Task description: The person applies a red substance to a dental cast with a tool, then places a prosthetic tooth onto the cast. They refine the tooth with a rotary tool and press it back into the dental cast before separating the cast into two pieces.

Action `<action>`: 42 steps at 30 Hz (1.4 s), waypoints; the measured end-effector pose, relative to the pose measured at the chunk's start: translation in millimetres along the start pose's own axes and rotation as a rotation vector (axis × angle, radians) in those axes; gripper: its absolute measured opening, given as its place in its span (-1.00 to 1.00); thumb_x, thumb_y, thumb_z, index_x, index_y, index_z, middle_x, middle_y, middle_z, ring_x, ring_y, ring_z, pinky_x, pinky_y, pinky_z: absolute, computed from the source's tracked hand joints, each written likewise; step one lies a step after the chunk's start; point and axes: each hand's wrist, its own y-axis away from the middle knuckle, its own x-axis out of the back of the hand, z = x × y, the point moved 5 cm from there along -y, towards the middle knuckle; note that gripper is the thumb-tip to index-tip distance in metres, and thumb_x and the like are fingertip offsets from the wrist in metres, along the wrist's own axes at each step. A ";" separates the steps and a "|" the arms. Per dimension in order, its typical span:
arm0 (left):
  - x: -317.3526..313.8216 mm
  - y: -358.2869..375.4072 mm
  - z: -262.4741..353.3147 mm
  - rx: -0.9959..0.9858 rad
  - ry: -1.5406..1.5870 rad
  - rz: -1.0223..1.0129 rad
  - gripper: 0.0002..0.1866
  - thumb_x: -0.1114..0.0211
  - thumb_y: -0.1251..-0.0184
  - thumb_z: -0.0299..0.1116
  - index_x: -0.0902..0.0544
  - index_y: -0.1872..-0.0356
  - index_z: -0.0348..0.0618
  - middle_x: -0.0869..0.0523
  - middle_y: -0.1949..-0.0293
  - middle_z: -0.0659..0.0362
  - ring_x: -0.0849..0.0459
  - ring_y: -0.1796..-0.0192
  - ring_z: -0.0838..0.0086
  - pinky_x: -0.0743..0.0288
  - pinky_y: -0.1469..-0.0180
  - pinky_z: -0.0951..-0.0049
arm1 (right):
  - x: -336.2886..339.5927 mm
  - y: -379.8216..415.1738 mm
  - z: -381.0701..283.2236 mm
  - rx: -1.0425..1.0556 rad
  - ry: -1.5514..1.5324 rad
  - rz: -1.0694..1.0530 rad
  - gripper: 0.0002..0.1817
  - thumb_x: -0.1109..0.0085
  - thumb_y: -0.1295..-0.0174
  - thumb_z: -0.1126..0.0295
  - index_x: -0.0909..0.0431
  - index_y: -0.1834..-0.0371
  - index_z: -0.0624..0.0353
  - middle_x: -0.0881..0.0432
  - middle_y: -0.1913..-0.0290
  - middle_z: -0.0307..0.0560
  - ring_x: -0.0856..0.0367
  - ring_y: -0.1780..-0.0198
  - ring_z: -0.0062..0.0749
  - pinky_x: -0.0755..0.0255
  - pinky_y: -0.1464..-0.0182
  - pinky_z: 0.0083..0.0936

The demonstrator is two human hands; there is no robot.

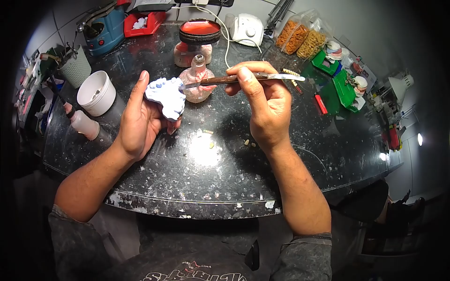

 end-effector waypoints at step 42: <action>5.7 2.1 3.0 -0.090 -0.172 0.071 -0.37 0.07 -0.38 0.36 -0.56 0.05 -0.02 -0.67 0.29 0.24 -0.59 0.26 0.58 -0.37 0.22 0.52 | 6.3 -2.9 -4.5 0.012 -0.009 0.031 -0.78 -0.06 -0.43 0.36 -0.57 0.15 0.33 -0.64 0.24 -0.07 -0.61 0.28 -0.48 -0.50 0.13 -0.53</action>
